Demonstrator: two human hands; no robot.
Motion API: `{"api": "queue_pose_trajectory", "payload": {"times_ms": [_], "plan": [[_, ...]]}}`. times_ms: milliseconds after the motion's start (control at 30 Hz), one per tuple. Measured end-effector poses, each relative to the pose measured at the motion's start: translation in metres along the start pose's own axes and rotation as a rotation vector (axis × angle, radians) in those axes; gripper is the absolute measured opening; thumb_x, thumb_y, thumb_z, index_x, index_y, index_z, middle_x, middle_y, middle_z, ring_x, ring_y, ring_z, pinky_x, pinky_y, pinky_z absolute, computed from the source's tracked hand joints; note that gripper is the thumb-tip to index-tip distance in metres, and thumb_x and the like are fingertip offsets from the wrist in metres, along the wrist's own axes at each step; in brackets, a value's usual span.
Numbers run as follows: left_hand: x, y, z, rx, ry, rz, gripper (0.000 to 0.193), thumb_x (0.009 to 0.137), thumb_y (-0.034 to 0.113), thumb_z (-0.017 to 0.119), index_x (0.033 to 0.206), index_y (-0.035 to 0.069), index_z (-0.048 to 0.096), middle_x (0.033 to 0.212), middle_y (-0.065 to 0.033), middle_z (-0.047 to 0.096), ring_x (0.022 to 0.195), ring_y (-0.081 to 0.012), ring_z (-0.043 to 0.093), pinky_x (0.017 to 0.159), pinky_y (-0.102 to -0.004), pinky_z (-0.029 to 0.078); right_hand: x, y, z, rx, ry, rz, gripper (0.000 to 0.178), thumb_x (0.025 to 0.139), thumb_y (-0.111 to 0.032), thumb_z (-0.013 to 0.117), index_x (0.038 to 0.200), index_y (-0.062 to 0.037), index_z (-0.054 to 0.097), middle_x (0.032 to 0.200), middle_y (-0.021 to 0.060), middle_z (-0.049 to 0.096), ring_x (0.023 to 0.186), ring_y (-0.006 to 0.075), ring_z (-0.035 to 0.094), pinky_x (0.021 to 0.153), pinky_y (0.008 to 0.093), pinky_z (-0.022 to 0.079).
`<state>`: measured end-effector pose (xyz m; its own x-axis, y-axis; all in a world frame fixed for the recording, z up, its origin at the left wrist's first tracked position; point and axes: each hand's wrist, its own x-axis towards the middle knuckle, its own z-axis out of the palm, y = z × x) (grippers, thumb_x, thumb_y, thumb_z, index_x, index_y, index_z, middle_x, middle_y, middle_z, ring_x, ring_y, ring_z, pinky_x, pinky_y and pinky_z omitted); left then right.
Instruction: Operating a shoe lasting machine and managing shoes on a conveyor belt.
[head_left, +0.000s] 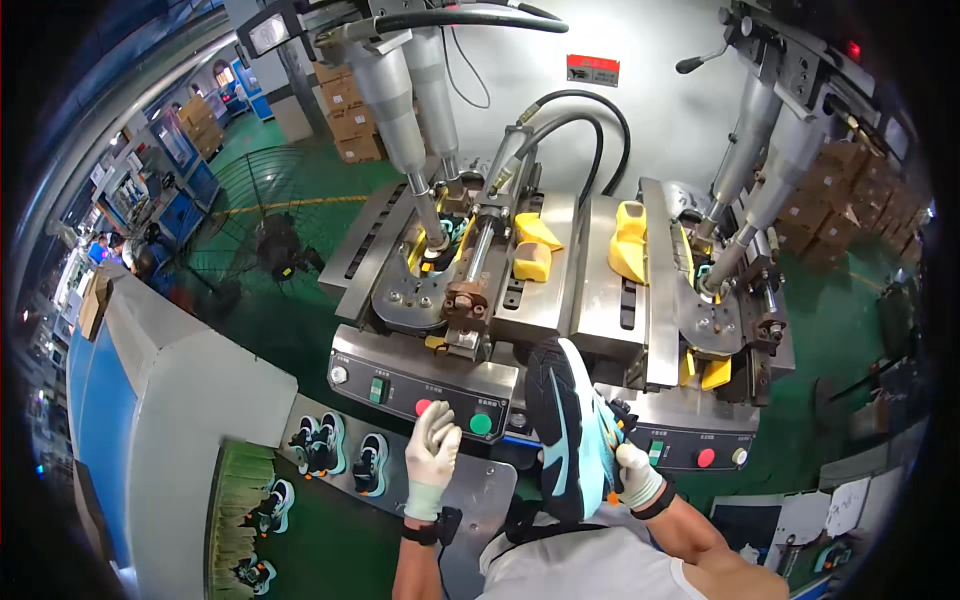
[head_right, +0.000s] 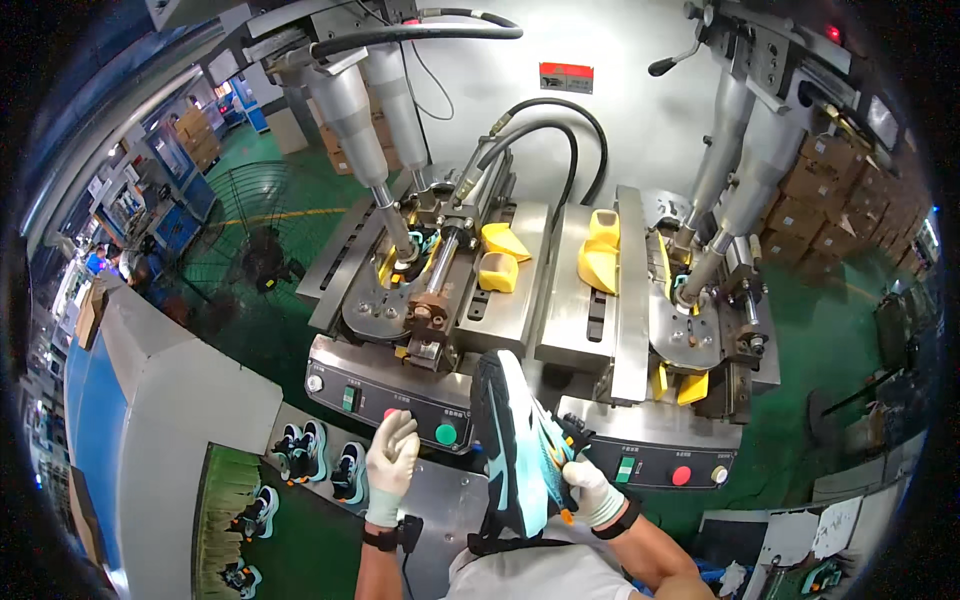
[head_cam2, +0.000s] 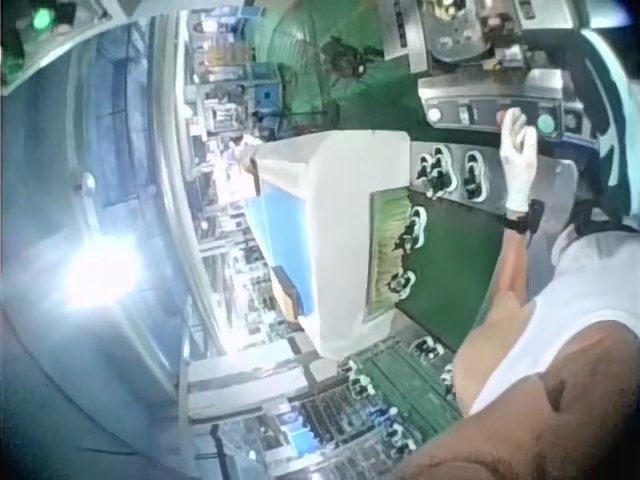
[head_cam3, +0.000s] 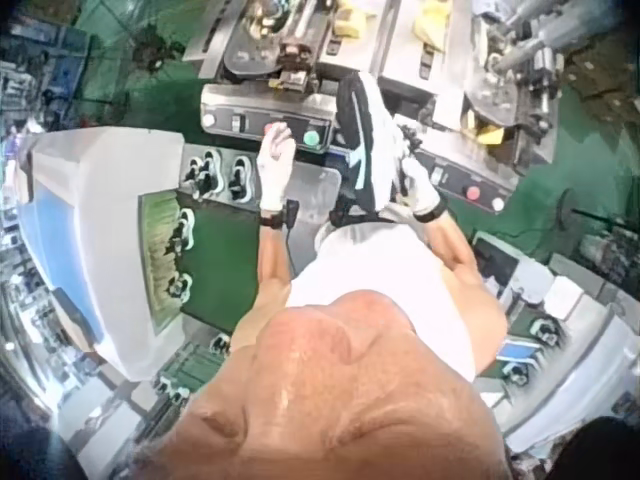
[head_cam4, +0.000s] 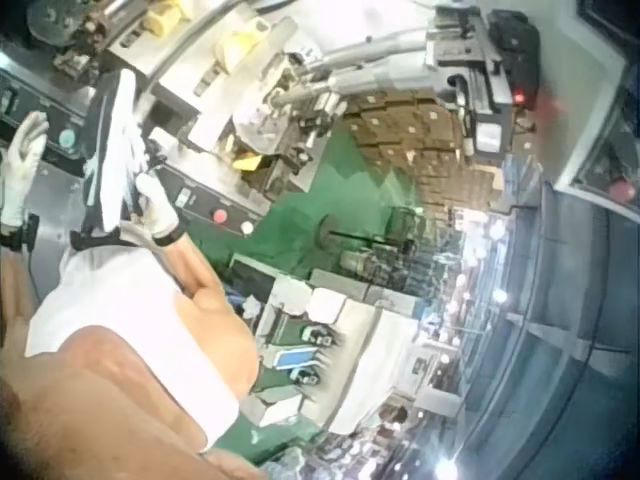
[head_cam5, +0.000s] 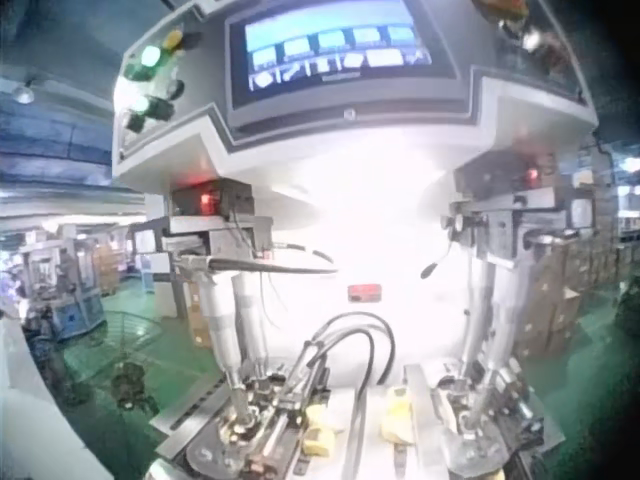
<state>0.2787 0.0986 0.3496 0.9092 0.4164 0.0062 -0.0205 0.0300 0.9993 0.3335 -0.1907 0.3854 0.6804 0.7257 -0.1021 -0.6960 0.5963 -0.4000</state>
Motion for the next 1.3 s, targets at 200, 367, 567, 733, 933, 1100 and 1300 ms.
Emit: {"api": "queue_pose_trajectory", "payload": {"times_ms": [200, 367, 567, 733, 933, 1100, 1300], "plan": [[0.079, 0.055, 0.000, 0.068, -0.005, 0.188, 0.054, 0.094, -0.003, 0.057, 0.144, -0.006, 0.038, 0.141, -0.0198, 0.050, 0.132, -0.0284, 0.051, 0.110, -0.0365, 0.042, 0.019, -0.008, -0.006, 0.018, 0.143, -0.003, 0.079, 0.080, -0.028, 0.077, 0.145, -0.0004, 0.042, 0.135, 0.0173, 0.059, 0.121, 0.0297, 0.060, 0.108, 0.0420, 0.046], [0.171, 0.052, -0.013, 0.287, -0.088, 0.202, 0.060, 0.093, 0.005, 0.063, 0.145, -0.006, 0.035, 0.144, -0.0221, 0.047, 0.135, -0.0312, 0.047, 0.112, -0.0397, 0.040, 0.037, 0.001, -0.012, 0.068, 0.099, -0.041, 0.065, 0.087, -0.022, 0.073, 0.142, 0.0007, 0.046, 0.130, 0.0148, 0.062, 0.118, 0.0265, 0.062, 0.105, 0.0431, 0.048], [0.298, 0.015, -0.008, 0.562, -0.046, 0.141, 0.072, 0.091, 0.015, 0.069, 0.147, -0.006, 0.030, 0.143, -0.0256, 0.047, 0.131, -0.0301, 0.052, 0.106, -0.0367, 0.046, 0.027, 0.010, -0.009, -0.082, 0.241, -0.164, 0.063, 0.086, -0.018, 0.074, 0.139, 0.0027, 0.047, 0.126, 0.0130, 0.063, 0.110, 0.0217, 0.065, 0.094, 0.0372, 0.055], [0.367, -0.033, 0.015, 0.971, -0.175, 0.125, 0.065, 0.090, 0.030, 0.069, 0.138, -0.005, 0.044, 0.120, -0.0251, 0.065, 0.122, -0.0341, 0.059, 0.099, -0.0388, 0.047, 0.005, -0.003, -0.001, -0.142, 0.338, -0.150, 0.073, 0.085, -0.009, 0.072, 0.149, -0.0045, 0.037, 0.134, 0.0089, 0.058, 0.115, 0.0187, 0.060, 0.091, 0.0326, 0.051], [0.423, -0.077, 0.006, 1.127, -0.376, -0.090, 0.075, 0.094, 0.039, 0.062, 0.152, 0.004, 0.030, 0.149, -0.0227, 0.043, 0.138, -0.0354, 0.041, 0.112, -0.0374, 0.033, 0.024, -0.022, 0.018, -0.184, 0.372, -0.256, 0.087, 0.083, -0.007, 0.073, 0.156, -0.0041, 0.025, 0.147, 0.0103, 0.047, 0.131, 0.0206, 0.048, 0.111, 0.0380, 0.037], [0.423, -0.069, -0.018, 0.733, -0.098, -0.083, 0.032, 0.089, 0.024, 0.066, 0.106, -0.003, 0.066, 0.104, -0.0131, 0.071, 0.096, -0.0233, 0.067, 0.086, -0.0373, 0.050, 0.047, -0.015, 0.011, -0.293, 0.401, -0.224, 0.087, 0.082, -0.018, 0.080, 0.152, -0.0009, 0.031, 0.144, 0.0089, 0.051, 0.128, 0.0197, 0.050, 0.109, 0.0370, 0.040], [0.301, -0.003, -0.066, 0.482, -0.138, 0.140, 0.031, 0.094, 0.016, 0.059, 0.111, -0.009, 0.065, 0.102, -0.0128, 0.071, 0.092, -0.0191, 0.065, 0.085, -0.0331, 0.050, 0.084, -0.006, 0.031, -0.418, 0.399, -0.181, 0.060, 0.088, -0.014, 0.069, 0.141, 0.0005, 0.046, 0.127, 0.0079, 0.060, 0.113, 0.0169, 0.059, 0.095, 0.0341, 0.051]]}}
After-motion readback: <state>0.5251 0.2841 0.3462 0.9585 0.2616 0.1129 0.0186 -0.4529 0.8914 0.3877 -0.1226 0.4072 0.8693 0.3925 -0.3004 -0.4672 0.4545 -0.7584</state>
